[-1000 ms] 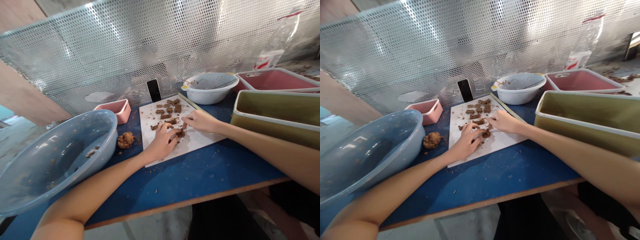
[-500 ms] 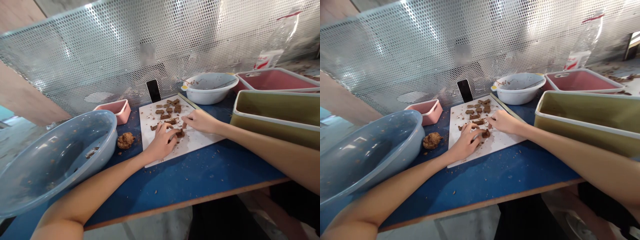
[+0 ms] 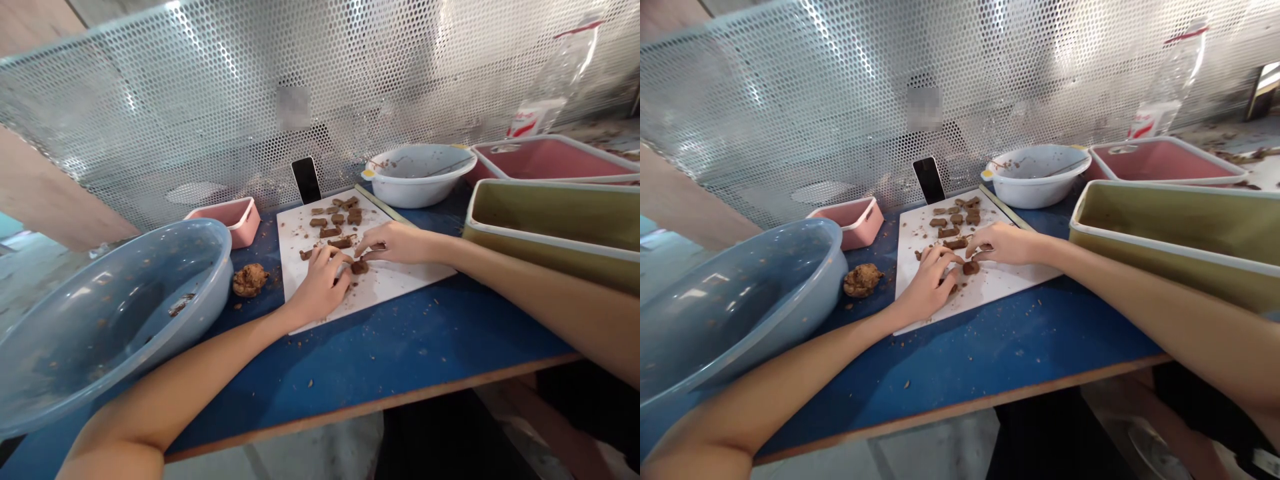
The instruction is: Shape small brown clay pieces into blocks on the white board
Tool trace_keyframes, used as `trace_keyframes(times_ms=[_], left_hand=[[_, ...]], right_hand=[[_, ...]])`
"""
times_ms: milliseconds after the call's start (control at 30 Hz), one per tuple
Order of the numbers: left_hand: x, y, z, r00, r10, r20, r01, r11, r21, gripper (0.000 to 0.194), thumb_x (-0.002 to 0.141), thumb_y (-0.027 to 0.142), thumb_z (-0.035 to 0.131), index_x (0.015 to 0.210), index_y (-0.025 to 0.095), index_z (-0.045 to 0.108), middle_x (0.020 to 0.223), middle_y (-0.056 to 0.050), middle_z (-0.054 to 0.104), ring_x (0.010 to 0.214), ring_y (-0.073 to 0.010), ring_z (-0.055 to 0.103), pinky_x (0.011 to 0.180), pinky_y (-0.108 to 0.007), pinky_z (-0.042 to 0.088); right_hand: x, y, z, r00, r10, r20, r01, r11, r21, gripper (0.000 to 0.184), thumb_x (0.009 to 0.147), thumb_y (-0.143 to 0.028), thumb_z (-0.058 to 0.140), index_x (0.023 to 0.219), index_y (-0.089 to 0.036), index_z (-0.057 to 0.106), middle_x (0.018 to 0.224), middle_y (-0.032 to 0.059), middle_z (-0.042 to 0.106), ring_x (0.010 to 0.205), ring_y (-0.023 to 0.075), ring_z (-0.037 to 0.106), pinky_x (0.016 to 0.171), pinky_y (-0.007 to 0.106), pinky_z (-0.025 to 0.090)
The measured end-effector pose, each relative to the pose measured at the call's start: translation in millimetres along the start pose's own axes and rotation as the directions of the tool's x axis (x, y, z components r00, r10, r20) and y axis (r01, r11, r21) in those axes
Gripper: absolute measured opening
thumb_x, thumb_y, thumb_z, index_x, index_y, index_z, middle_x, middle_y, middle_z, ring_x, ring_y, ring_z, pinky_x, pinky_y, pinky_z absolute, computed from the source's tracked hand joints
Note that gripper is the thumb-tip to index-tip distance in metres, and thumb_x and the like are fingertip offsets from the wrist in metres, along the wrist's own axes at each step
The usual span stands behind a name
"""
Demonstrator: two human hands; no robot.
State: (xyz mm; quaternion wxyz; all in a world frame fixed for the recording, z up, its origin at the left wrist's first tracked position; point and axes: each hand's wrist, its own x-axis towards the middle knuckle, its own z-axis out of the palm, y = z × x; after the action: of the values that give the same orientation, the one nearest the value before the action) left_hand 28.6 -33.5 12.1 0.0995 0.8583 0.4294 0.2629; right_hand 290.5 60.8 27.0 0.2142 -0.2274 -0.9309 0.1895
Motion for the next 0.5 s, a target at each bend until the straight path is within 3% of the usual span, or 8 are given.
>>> trace_keyframes(times_ms=[333, 500], left_hand=[[-1.0, -3.7, 2.2, 1.0, 0.005, -0.002, -0.005, 1.0, -0.005, 0.021, 0.11, 0.021, 0.049, 0.121, 0.022, 0.067, 0.131, -0.012, 0.059, 0.13, -0.0315, 0.05, 0.12, -0.054, 0.044], [-1.3, -2.3, 0.9, 1.0, 0.025, -0.009, -0.025, 1.0, -0.003, 0.022, 0.111, 0.02, 0.049, 0.122, 0.022, 0.068, 0.13, -0.012, 0.059, 0.13, -0.0317, 0.05, 0.119, -0.055, 0.045]], right_hand=[[0.2, -4.0, 1.3, 1.0, -0.002, 0.019, 0.002, 1.0, -0.011, 0.026, 0.106, -0.029, 0.059, 0.107, -0.025, 0.084, 0.1, 0.0045, 0.081, 0.091, 0.0187, 0.072, 0.084, 0.031, 0.05], [-0.1, -5.1, -2.0, 1.0, 0.02, 0.012, -0.02, 0.999, 0.028, 0.026, 0.104, -0.039, 0.064, 0.112, -0.025, 0.085, 0.108, 0.0056, 0.083, 0.091, 0.019, 0.073, 0.085, 0.031, 0.05]])
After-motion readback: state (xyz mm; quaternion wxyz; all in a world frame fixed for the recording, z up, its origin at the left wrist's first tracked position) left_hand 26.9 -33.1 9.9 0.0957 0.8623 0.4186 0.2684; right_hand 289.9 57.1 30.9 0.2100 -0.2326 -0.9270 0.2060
